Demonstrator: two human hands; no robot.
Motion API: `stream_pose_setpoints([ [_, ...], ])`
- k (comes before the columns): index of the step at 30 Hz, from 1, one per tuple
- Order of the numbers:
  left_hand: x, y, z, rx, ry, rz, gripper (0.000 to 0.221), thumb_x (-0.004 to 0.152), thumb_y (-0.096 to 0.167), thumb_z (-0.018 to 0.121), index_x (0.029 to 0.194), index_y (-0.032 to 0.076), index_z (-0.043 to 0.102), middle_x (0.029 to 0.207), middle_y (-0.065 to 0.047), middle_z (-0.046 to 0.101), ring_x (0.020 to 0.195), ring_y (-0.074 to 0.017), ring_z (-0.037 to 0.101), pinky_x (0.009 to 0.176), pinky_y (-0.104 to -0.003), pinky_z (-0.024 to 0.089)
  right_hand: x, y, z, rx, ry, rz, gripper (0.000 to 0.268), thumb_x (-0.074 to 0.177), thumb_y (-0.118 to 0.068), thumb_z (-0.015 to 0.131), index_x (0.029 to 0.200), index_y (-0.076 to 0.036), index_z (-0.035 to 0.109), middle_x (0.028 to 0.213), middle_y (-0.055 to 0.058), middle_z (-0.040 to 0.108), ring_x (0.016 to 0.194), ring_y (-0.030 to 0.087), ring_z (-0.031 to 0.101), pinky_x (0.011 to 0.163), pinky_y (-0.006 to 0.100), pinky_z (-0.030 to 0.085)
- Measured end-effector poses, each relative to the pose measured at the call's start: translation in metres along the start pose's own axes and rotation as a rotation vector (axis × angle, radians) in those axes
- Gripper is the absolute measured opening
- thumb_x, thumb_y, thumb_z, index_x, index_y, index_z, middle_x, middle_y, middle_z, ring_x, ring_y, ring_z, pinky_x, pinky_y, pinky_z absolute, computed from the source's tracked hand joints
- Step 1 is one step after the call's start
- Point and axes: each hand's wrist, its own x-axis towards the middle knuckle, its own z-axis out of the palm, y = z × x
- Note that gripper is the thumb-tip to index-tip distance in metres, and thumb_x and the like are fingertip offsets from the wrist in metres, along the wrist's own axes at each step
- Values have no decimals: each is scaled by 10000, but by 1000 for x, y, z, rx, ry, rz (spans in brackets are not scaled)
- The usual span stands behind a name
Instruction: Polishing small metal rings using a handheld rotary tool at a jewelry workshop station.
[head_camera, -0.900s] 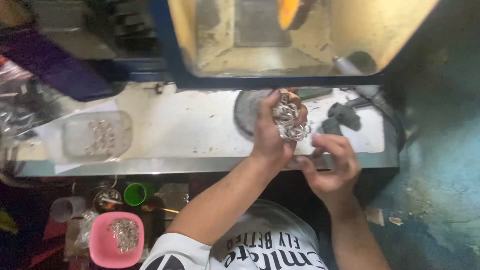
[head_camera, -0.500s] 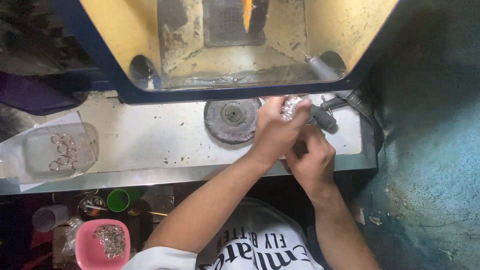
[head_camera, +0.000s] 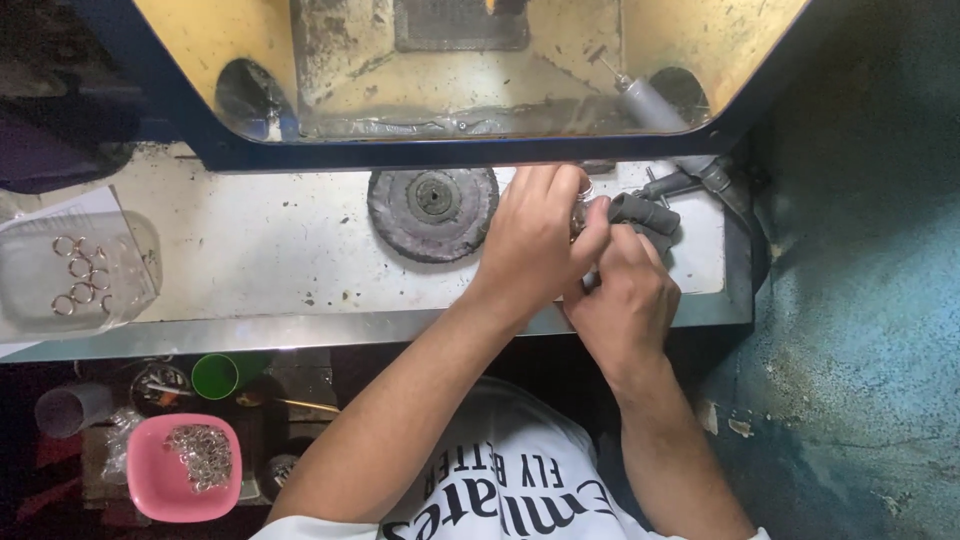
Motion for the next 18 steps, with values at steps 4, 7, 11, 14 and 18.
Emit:
stream_pose_setpoints([
  [4, -1, 1, -8, 51, -3, 8, 211, 919, 293, 641, 981, 104, 571, 954, -65, 568, 904, -257, 613, 761, -381, 521, -2, 9, 9, 15, 22, -4, 298, 871, -213, 827, 730, -111, 585, 641, -1, 443, 589, 231, 557, 530, 358, 507],
  [7, -2, 2, -15, 38, -14, 18, 219, 927, 284, 660, 977, 89, 574, 1021, -83, 575, 969, -276, 607, 792, -394, 517, -1, 9, 6, 30, 25, -5, 280, 895, -212, 831, 783, -114, 594, 667, -6, 490, 615, 223, 594, 550, 323, 519],
  [11, -4, 5, -26, 78, -91, 24, 134, 938, 212, 630, 979, 85, 617, 1024, -88, 613, 1007, -286, 633, 838, -399, 507, 1, 6, -1, 161, 80, -32, 292, 832, -55, 864, 1024, -83, 647, 881, 69, 674, 596, 254, 664, 528, 361, 556],
  [14, -5, 4, -36, 206, -178, 61, 172, 865, 127, 659, 1036, 104, 660, 1009, -62, 660, 1030, -255, 656, 874, -384, 497, 1, 8, -2, 215, 61, -11, 312, 797, 33, 835, 1018, -102, 661, 947, 55, 694, 588, 232, 681, 527, 348, 565],
  [18, -10, -16, -36, 383, -212, 174, 280, 757, 42, 735, 1008, 157, 687, 881, -7, 716, 1038, -202, 656, 925, -364, 463, 6, 5, -8, 216, 57, -34, 230, 839, 64, 789, 946, -127, 717, 991, 31, 728, 615, 225, 700, 538, 321, 579],
])
